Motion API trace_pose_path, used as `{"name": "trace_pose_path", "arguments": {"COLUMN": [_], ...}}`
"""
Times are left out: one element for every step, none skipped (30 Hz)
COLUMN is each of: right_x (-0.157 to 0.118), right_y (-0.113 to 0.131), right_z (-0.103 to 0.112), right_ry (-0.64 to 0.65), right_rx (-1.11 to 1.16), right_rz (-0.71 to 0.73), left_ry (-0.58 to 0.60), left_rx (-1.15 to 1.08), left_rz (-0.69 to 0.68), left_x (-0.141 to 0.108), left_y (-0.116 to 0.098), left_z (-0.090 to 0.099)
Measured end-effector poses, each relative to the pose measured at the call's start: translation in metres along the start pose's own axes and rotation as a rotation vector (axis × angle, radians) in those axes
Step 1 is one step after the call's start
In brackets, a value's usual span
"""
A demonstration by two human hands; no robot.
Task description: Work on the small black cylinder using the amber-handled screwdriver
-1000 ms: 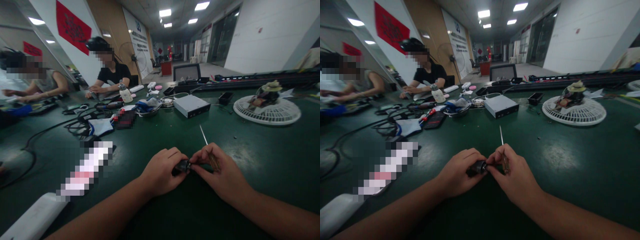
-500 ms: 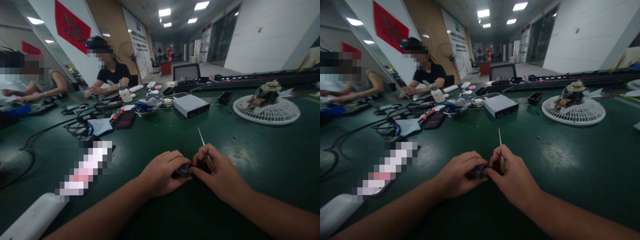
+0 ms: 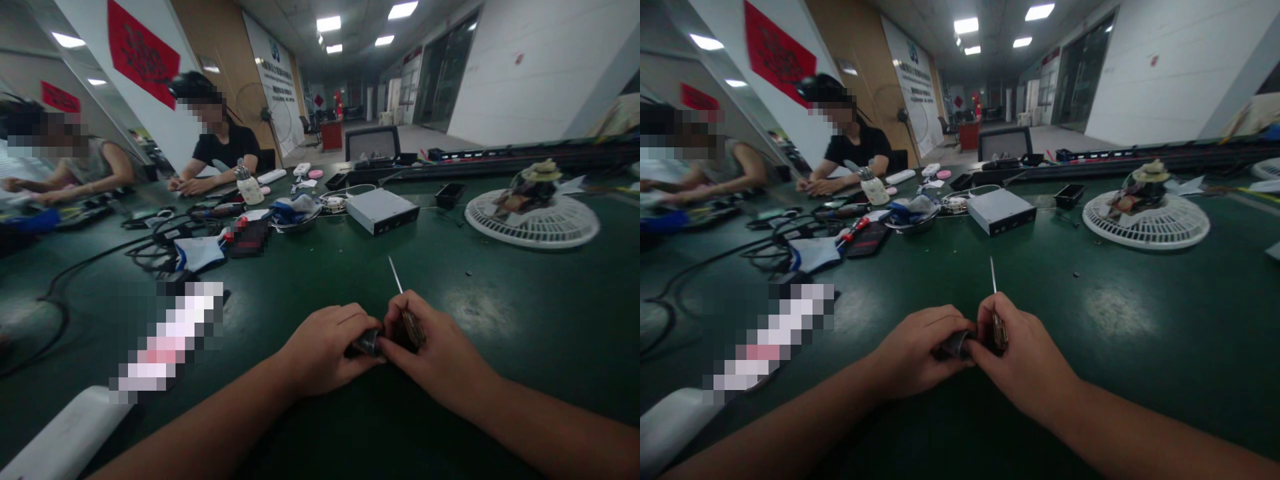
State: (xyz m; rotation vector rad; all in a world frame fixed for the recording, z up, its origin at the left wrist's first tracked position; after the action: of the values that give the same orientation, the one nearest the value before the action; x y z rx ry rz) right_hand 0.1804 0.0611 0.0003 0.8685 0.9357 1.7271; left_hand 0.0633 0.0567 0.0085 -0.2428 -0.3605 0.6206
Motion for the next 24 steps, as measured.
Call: {"name": "trace_pose_path", "arguments": {"right_x": [0.0,0.0,0.0,0.0,-0.001,-0.002,-0.003,-0.004,-0.005,-0.006,-0.007,-0.008,-0.009,-0.01,-0.011,-0.012,-0.012,-0.012,-0.012,-0.012,-0.011,-0.011,-0.011,-0.011], "right_y": [0.001,0.003,0.004,0.005,0.005,0.004,0.003,0.002,0.001,0.001,0.002,0.004,0.006,0.009,0.012,0.014,0.016,0.018,0.019,0.02,0.021,0.021,0.021,0.021], "right_z": [0.0,0.0,0.001,0.002,0.003,0.005,0.006,0.008,0.009,0.01,0.012,0.015,0.017,0.018,0.019,0.019,0.018,0.017,0.016,0.015,0.014,0.012,0.011,0.01], "right_ry": [0.001,-0.001,-0.006,-0.013,-0.023,-0.031,-0.038,-0.047,-0.053,-0.06,-0.07,-0.083,-0.095,-0.1,-0.097,-0.086,-0.069,-0.051,-0.031,-0.013,0.003,0.019,0.034,0.042], "right_rx": [0.003,0.004,0.007,0.017,0.034,0.059,0.092,0.129,0.165,0.199,0.229,0.255,0.277,0.298,0.317,0.335,0.353,0.37,0.384,0.393,0.4,0.403,0.401,0.402], "right_rz": [0.014,0.032,0.053,0.07,0.082,0.088,0.089,0.092,0.101,0.12,0.15,0.186,0.225,0.263,0.295,0.32,0.335,0.345,0.347,0.344,0.34,0.335,0.334,0.334], "left_ry": [-0.012,-0.025,-0.039,-0.053,-0.069,-0.088,-0.11,-0.133,-0.16,-0.187,-0.213,-0.238,-0.263,-0.288,-0.311,-0.331,-0.349,-0.36,-0.363,-0.363,-0.362,-0.36,-0.358,-0.357], "left_rx": [-0.002,-0.006,-0.01,-0.013,-0.015,-0.016,-0.016,-0.013,-0.009,-0.004,0.0,0.003,0.005,0.006,0.007,0.008,0.01,0.011,0.011,0.01,0.009,0.008,0.006,0.004], "left_rz": [0.016,0.034,0.055,0.078,0.104,0.13,0.159,0.19,0.224,0.26,0.297,0.333,0.366,0.396,0.422,0.445,0.464,0.478,0.486,0.489,0.487,0.482,0.476,0.471], "left_x": [0.0,0.0,0.0,-0.001,-0.001,-0.001,-0.002,-0.002,-0.003,-0.005,-0.006,-0.007,-0.009,-0.01,-0.012,-0.013,-0.014,-0.015,-0.016,-0.016,-0.016,-0.016,-0.015,-0.015], "left_y": [0.001,0.003,0.004,0.006,0.008,0.01,0.013,0.016,0.019,0.022,0.026,0.03,0.034,0.037,0.04,0.042,0.044,0.046,0.047,0.047,0.047,0.047,0.047,0.046], "left_z": [0.001,0.002,0.003,0.004,0.006,0.007,0.009,0.012,0.014,0.016,0.018,0.02,0.022,0.024,0.025,0.027,0.028,0.029,0.029,0.028,0.028,0.028,0.027,0.027]}}
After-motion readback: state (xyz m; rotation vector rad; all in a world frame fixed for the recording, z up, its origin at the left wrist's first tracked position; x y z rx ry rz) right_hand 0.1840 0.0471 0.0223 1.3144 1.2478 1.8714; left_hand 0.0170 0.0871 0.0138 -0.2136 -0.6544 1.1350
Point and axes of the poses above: each hand's wrist, its own x-axis towards the middle knuckle, its own z-axis out of the back of the hand, y = z × x, the point moved 9 cm from there along x, towards the middle knuckle, and after that the axes turned 5 degrees about x, right-handed, at the moved point
